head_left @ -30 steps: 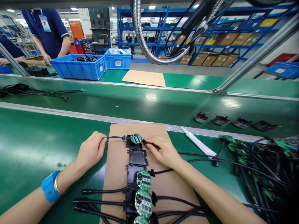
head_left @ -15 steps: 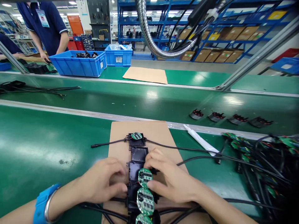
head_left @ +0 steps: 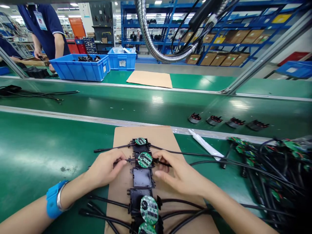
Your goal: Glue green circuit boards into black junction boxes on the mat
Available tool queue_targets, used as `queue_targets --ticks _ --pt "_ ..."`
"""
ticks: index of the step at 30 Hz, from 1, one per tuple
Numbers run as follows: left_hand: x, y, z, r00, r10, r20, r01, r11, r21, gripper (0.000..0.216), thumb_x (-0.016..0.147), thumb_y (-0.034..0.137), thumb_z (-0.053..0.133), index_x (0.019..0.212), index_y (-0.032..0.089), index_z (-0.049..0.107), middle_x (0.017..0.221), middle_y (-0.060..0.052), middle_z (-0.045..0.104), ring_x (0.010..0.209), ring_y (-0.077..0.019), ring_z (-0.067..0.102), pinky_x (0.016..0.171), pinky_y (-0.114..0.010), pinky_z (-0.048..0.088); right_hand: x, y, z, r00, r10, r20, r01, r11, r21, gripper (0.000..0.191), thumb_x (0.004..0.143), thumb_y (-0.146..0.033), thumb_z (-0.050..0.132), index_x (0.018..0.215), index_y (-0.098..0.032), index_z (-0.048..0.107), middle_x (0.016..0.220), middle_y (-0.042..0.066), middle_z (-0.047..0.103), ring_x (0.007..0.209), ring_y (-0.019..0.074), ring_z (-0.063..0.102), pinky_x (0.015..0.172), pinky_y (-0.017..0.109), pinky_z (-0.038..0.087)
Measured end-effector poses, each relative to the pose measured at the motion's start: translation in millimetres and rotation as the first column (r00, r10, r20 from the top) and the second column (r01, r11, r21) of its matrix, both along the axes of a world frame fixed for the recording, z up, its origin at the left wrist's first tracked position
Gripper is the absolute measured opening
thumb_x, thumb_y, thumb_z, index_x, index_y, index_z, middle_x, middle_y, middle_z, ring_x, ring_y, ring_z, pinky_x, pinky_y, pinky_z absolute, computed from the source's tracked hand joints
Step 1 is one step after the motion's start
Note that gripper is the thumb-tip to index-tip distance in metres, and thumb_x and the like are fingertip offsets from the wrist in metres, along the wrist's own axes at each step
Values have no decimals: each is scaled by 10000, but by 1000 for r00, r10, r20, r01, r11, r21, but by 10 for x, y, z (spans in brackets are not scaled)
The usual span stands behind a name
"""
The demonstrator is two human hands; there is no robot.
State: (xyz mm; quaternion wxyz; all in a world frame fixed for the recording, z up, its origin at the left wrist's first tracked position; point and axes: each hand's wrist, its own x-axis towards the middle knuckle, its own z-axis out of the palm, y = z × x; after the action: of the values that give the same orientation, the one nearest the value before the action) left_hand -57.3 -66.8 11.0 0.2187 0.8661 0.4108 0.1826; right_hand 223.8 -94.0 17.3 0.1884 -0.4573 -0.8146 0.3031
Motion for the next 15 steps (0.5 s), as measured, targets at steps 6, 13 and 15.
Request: queue_targets --ticks 6,13,15 --pt "26 112 -204 994 -13 -111 32 985 172 161 894 209 484 786 190 602 786 -26 622 754 -186 594 678 -292 472 117 205 -365 999 2 49 -19 935 353 249 906 -108 403 1040 -200 591 932 74 658 873 191 596 750 351 509" --pt "73 78 -313 994 -3 -109 35 958 286 216 951 234 417 886 177 614 834 -51 605 798 -194 577 744 -325 495 166 172 -472 999 -49 6 42 902 429 251 916 -96 410 1091 -195 561 911 64 643 813 177 558 723 333 477" --pt "97 77 -338 992 -18 -122 54 953 297 206 948 231 427 876 177 612 834 -51 603 796 -195 577 737 -325 500 166 169 -470 998 -52 20 38 899 437 253 913 -86 403 1064 -198 572 894 58 642 805 175 556 720 326 471"
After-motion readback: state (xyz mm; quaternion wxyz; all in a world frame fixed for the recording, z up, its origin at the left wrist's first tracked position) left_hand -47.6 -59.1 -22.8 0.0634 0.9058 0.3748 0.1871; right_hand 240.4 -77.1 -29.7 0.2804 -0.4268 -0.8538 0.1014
